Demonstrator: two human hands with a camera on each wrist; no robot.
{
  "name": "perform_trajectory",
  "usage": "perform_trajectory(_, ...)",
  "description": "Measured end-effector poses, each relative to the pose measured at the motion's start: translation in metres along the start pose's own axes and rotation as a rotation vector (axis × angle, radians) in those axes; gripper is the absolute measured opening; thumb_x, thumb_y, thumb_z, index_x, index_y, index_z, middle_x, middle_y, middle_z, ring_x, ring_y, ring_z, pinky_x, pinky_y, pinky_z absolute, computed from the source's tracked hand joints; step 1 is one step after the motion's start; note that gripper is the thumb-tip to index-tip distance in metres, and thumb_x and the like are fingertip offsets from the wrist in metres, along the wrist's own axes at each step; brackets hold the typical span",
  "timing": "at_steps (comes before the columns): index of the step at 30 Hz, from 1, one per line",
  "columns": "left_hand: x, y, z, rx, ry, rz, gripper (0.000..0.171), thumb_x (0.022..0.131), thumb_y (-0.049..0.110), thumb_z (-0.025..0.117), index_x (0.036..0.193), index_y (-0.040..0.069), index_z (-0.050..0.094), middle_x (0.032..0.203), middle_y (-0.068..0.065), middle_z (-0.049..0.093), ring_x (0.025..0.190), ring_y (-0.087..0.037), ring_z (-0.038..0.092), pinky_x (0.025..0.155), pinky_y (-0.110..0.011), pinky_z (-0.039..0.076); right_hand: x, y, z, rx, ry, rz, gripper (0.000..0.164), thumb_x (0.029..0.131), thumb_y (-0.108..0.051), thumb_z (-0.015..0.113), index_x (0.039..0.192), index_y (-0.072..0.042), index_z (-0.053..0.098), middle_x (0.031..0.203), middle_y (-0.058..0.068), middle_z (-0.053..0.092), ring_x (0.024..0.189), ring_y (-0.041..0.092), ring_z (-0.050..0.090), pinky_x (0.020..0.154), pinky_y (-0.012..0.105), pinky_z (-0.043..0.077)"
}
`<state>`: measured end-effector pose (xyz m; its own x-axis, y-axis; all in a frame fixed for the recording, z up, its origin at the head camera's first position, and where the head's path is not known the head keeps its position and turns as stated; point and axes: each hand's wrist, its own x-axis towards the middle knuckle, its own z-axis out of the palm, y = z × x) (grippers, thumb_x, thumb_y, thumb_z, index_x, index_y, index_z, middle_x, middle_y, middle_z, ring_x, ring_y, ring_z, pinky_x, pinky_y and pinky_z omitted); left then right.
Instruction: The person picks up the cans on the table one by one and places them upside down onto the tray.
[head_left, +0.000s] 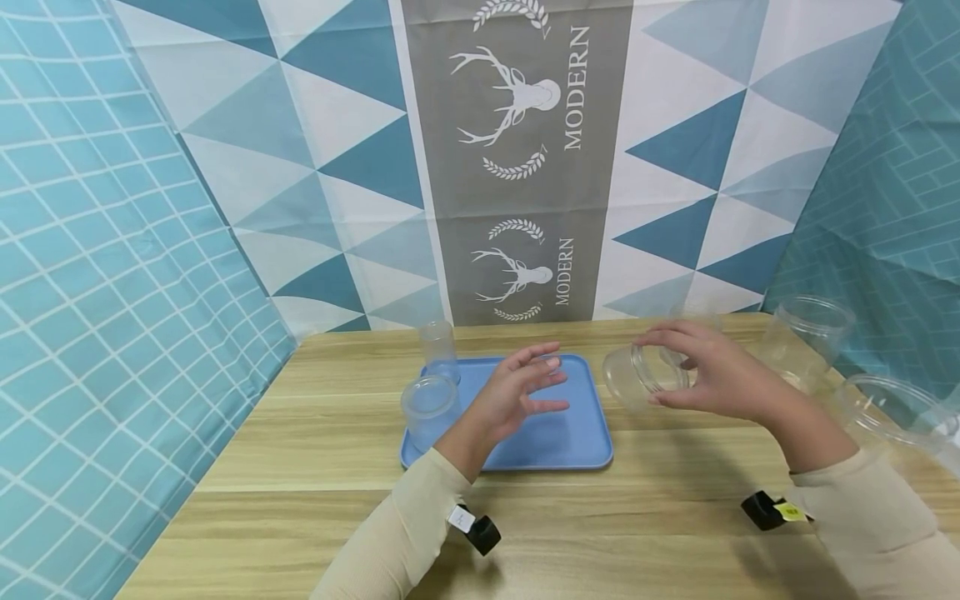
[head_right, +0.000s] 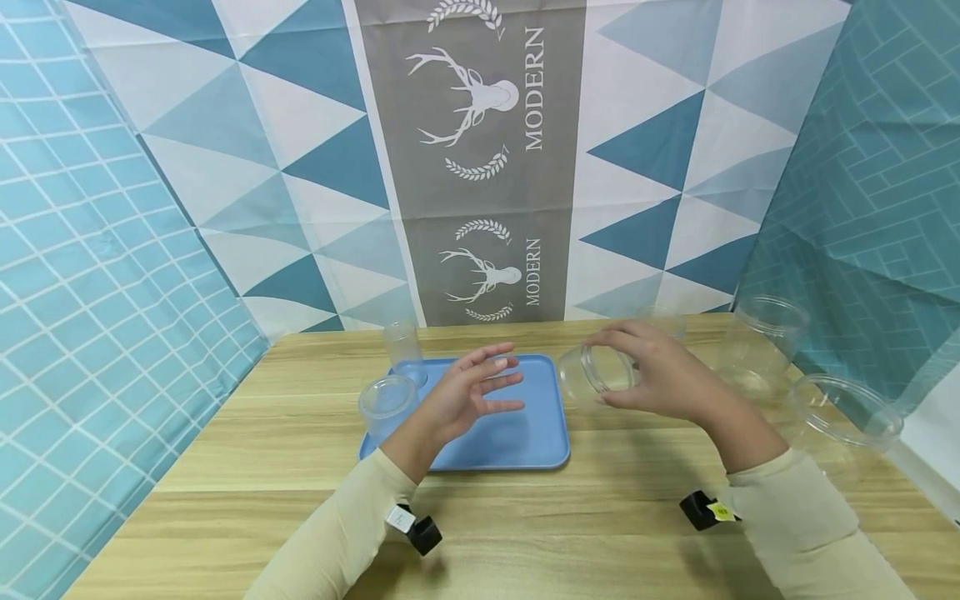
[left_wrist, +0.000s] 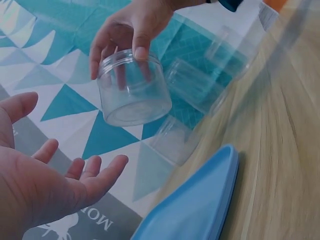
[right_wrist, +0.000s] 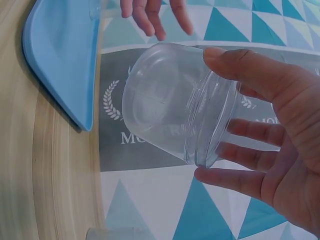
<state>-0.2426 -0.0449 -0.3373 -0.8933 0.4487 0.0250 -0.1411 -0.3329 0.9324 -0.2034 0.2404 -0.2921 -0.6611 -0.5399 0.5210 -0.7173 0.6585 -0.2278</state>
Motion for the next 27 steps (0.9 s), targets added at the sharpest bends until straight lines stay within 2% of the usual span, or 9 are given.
perform_trajectory(8, 0.0, 0.0, 0.0, -0.075, 0.031, -0.064, 0.044, 0.094, 0.017, 0.062, 0.136, 0.007, 0.054, 0.132, -0.015, 0.051, 0.12, -0.034, 0.054, 0.088, -0.06, 0.05, 0.0, -0.001, 0.003, 0.023, 0.038, -0.016, 0.064, 0.069, -0.016, 0.09, 0.125, -0.011, 0.061, 0.123, 0.007, 0.058, 0.105, 0.03, 0.059, 0.066, 0.037, 0.059)
perform_trajectory(20, 0.0, 0.001, 0.002, -0.072, 0.002, -0.087, 0.045, 0.094, 0.017, 0.062, 0.137, 0.009, 0.053, 0.136, -0.016, 0.048, 0.122, -0.036, 0.051, 0.086, -0.062, 0.05, 0.002, -0.003, 0.011, 0.088, 0.089, -0.041, 0.067, 0.066, -0.01, 0.09, 0.126, -0.011, 0.061, 0.126, 0.008, 0.057, 0.111, 0.024, 0.054, 0.066, 0.033, 0.059)
perform_trajectory(27, -0.001, 0.001, 0.001, -0.058, -0.018, -0.103, 0.046, 0.094, 0.012, 0.062, 0.139, 0.011, 0.053, 0.142, -0.014, 0.045, 0.124, -0.035, 0.05, 0.085, -0.06, 0.052, 0.005, -0.006, 0.018, 0.144, 0.089, -0.029, 0.067, 0.068, -0.01, 0.089, 0.129, -0.011, 0.06, 0.13, 0.008, 0.055, 0.114, 0.018, 0.052, 0.069, 0.034, 0.059)
